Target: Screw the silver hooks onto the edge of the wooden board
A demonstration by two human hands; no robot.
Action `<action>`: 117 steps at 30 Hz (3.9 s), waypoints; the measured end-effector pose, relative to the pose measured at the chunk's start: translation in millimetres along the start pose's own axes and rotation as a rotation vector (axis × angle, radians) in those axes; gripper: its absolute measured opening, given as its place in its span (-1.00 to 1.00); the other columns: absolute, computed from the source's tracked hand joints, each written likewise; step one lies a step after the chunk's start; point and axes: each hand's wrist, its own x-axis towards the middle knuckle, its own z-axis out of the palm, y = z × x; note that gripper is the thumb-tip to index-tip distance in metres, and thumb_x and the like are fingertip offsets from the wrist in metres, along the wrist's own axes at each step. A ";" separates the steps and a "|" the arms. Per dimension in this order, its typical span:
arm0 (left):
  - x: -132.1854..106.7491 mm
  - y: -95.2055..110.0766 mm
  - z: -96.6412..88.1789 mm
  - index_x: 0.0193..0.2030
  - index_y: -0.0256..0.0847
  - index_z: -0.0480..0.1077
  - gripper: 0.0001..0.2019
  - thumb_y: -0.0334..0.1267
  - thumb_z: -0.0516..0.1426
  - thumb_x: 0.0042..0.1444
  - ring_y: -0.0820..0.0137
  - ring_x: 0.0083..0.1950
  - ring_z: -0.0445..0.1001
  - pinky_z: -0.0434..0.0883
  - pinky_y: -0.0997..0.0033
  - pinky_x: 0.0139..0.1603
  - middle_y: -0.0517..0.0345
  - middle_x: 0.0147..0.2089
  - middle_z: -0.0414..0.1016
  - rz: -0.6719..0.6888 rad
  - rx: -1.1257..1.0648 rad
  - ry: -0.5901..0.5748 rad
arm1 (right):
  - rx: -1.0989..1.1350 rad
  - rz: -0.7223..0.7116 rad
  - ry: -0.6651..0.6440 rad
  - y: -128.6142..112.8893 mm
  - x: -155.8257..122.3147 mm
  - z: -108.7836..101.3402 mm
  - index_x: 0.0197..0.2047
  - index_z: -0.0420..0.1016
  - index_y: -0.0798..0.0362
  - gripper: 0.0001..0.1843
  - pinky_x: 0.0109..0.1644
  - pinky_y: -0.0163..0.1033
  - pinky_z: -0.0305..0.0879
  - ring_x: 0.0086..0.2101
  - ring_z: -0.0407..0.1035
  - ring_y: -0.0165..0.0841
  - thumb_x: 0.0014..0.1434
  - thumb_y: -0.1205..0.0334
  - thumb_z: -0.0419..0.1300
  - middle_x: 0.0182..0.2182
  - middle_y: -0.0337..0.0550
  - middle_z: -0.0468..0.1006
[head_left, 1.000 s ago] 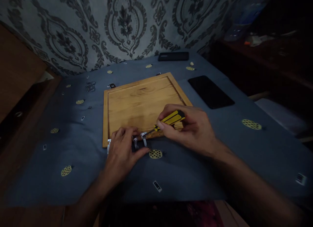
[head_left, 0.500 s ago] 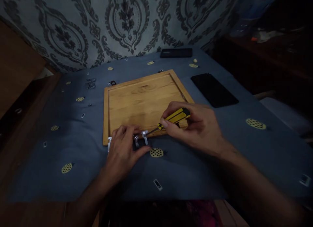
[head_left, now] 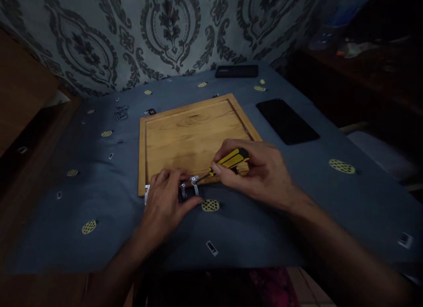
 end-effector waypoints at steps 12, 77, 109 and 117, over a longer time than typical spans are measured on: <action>0.5 4.2 -1.9 0.07 -0.10 0.31 -0.51 -0.19 0.40 0.08 0.10 0.03 0.44 0.37 0.09 0.02 0.10 -0.02 0.54 -0.044 0.014 -0.042 | 0.071 0.025 -0.146 -18.4 7.9 9.5 -0.30 0.52 0.02 -0.93 -0.42 -0.36 0.28 -0.47 0.40 -0.47 0.25 0.27 0.26 -0.45 -0.29 0.54; 2.1 -1.2 -1.6 0.03 -0.21 0.31 -0.56 -0.11 0.35 0.13 0.07 0.08 0.42 0.33 0.07 0.06 -0.01 -0.05 0.54 0.007 0.043 -0.091 | 0.338 0.239 -0.142 -16.0 12.5 36.1 -0.34 0.48 0.04 -0.64 -0.57 -0.36 0.34 -0.63 0.39 -0.48 0.02 0.00 0.49 -0.55 -0.34 0.46; 0.9 0.7 -6.5 0.02 -0.16 0.30 -0.58 -0.17 0.37 0.12 0.10 0.09 0.41 0.32 0.09 0.06 0.06 0.01 0.55 -0.014 -0.027 -0.111 | 0.294 0.284 0.149 -11.3 6.2 43.3 -0.44 0.36 -0.02 -0.56 -0.65 -0.37 0.35 -0.64 0.31 -0.50 -0.05 -0.06 0.50 -0.56 -0.39 0.37; 1.6 -0.5 -4.0 0.01 -0.18 0.30 -0.58 -0.14 0.35 0.13 0.07 0.07 0.41 0.33 0.08 0.04 0.01 -0.02 0.53 -0.006 -0.008 -0.091 | 0.259 0.221 -0.137 -17.0 9.5 30.0 -0.23 0.56 0.01 -0.66 -0.50 -0.29 0.43 -0.54 0.41 -0.43 0.11 -0.07 0.41 -0.47 -0.28 0.48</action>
